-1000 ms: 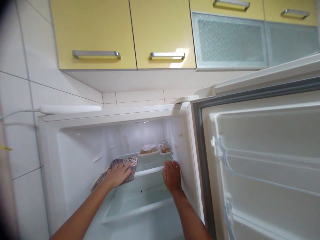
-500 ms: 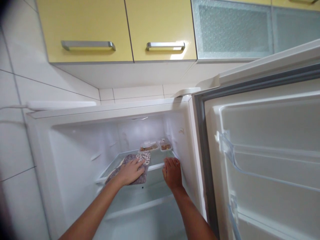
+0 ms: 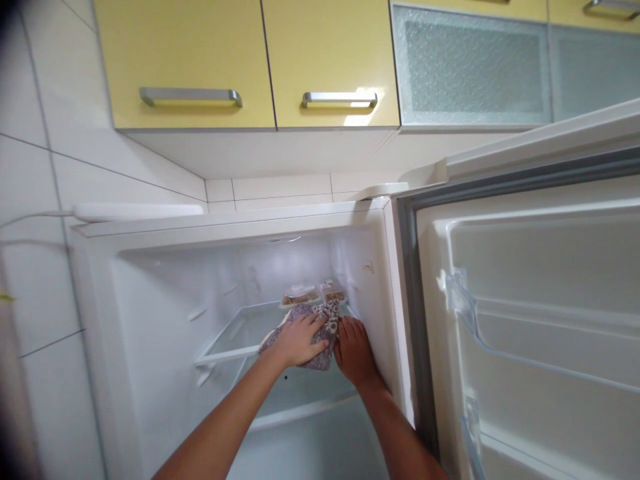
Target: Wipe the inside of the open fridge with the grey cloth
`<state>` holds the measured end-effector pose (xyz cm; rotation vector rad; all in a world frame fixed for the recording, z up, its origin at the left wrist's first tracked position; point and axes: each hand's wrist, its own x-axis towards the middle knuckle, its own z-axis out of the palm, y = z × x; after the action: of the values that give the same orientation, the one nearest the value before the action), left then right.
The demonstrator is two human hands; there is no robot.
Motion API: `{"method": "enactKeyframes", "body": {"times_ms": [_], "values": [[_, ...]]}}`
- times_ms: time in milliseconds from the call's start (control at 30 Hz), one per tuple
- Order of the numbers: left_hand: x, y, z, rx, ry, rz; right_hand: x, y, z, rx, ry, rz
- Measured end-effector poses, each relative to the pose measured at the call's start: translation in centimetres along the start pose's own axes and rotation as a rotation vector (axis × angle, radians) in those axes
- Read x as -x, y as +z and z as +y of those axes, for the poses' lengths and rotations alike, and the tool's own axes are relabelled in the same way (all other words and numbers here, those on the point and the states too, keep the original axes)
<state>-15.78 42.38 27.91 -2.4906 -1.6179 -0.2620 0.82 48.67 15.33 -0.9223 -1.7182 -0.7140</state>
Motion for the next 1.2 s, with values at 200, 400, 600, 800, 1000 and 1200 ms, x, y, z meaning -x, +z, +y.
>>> {"method": "enactKeyframes", "body": {"times_ms": [200, 400, 600, 800, 1000, 1200], "values": [[2.1, -0.2, -1.5, -0.036, -0.061, 0.048, 0.1, -0.2, -0.3, 0.071, -0.008, -0.008], [5.7, -1.1, -5.3, -0.056, -0.155, 0.032, 0.5, 0.1, 0.0, 0.062, -0.017, -0.044], [9.3, -2.2, -9.6, -0.102, -0.297, 0.053, 0.7, 0.5, 0.2, 0.055, -0.015, -0.024], [9.8, -2.8, -10.9, -0.079, -0.332, 0.038, 0.7, 0.5, 0.1, 0.060, -0.014, -0.025], [8.6, -2.7, -13.0, 0.023, -0.289, 0.013, 0.5, 0.5, -0.2, 0.048, 0.025, -0.009], [6.0, -2.5, -15.6, 0.017, -0.279, -0.023, 0.6, 1.0, -0.5, 0.006, 0.097, 0.030]]}}
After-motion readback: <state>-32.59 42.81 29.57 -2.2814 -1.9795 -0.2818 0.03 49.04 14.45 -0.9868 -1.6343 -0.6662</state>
